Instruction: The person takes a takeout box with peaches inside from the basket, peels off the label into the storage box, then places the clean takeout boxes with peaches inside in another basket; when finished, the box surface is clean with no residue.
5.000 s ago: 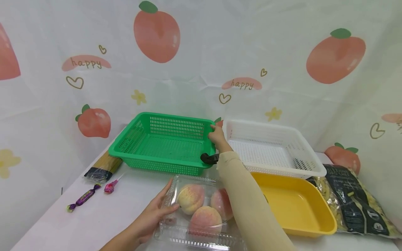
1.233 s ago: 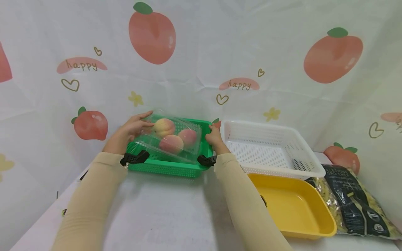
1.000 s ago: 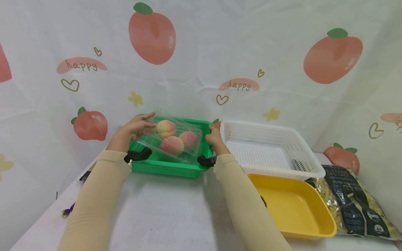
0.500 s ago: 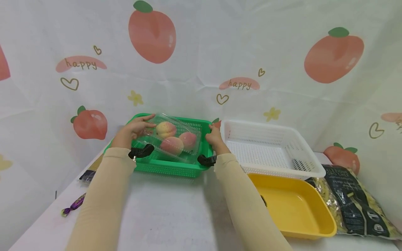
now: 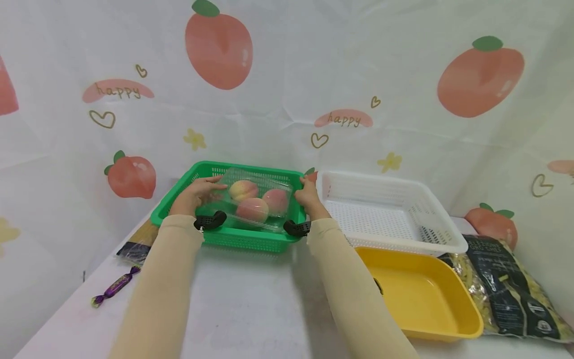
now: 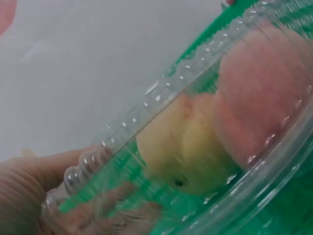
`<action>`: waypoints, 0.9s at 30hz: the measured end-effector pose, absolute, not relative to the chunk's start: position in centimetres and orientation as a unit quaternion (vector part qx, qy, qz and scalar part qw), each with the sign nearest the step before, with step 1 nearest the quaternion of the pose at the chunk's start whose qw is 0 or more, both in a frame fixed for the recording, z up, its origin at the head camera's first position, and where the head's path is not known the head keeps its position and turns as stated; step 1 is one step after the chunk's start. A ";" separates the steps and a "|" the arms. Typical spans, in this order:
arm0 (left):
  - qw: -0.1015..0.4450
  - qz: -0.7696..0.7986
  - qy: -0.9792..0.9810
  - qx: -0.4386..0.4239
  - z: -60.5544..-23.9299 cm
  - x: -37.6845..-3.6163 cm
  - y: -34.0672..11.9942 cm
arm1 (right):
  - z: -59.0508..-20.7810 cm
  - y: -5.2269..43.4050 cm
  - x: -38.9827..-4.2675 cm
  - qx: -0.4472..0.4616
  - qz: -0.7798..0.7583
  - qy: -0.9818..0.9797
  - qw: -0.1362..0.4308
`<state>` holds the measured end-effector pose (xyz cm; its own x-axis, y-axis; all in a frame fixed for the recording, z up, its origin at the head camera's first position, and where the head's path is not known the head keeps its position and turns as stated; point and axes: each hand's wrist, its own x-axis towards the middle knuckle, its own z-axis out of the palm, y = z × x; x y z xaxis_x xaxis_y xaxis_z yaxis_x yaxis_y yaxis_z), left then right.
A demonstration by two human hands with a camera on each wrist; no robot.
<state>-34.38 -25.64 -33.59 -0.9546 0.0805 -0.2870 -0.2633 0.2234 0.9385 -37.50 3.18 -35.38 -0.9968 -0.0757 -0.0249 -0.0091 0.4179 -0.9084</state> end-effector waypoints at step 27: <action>0.183 0.543 0.818 -0.047 -34.7 -33.8 -24.8 | -34.9 3.5 -37.5 -0.026 -0.541 0.839 0.047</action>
<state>-33.77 -24.85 -34.70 -0.9287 0.1211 -0.3506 -0.2758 0.4066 0.8710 -37.47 3.49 -34.95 -0.9942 -0.0942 -0.0519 0.0083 0.4130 -0.9107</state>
